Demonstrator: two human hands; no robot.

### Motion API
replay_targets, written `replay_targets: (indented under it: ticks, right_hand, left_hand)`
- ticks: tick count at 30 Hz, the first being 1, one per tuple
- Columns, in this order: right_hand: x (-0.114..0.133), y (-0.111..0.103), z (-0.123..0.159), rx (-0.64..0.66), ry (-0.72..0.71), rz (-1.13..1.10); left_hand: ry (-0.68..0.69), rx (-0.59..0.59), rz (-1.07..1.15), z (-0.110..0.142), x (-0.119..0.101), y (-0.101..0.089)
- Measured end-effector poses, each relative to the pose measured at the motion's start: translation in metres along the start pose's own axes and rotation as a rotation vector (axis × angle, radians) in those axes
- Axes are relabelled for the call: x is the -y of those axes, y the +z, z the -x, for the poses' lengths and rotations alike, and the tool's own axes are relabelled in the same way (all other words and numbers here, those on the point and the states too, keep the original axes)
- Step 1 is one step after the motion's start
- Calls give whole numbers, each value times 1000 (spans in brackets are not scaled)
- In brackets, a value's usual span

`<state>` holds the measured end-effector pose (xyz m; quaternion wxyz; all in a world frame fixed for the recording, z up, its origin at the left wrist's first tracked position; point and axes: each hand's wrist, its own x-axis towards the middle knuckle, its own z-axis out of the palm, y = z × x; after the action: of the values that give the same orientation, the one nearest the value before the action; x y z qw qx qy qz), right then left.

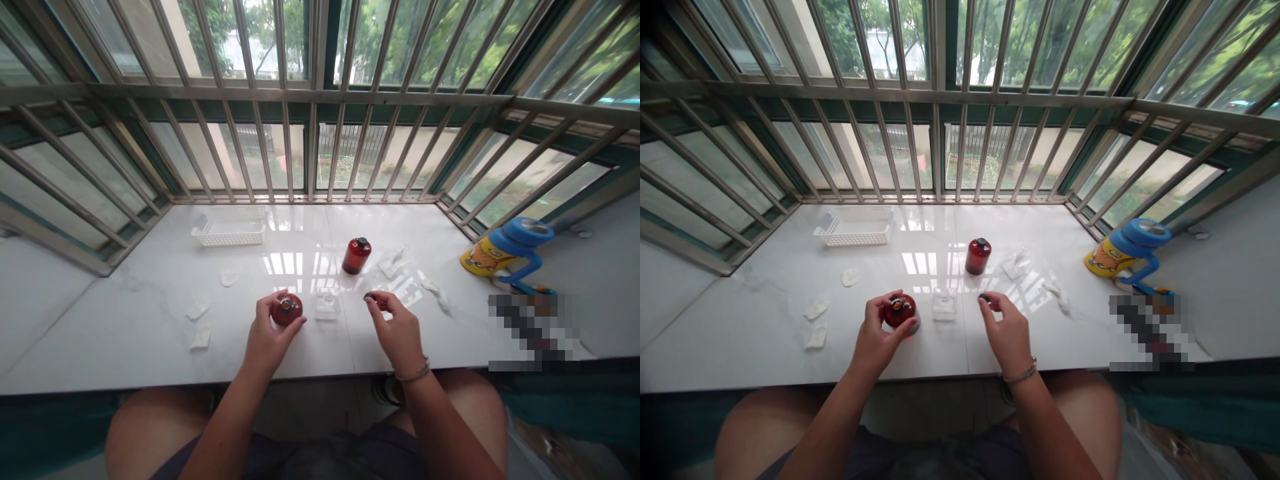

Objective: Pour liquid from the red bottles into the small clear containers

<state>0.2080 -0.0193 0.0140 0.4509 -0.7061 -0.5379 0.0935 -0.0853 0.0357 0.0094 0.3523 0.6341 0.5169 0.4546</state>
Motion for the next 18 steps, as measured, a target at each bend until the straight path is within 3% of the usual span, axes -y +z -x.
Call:
replay_targets:
  ticks: [2, 7, 14, 18]
  right_hand:
    - [-37, -15, -1, 88, 173, 145]
    - [-94, -44, -5, 109, 298, 310]
    - [-127, -58, -23, 69, 359, 457]
    - [-125, -60, -28, -19, 353, 487]
  left_hand:
    - [2, -6, 1, 0, 1, 0]
    - [-4, -10, 9, -1, 1, 2]
    - [1, -12, 26, -1, 2, 1]
    - [16, -9, 32, -1, 1, 2]
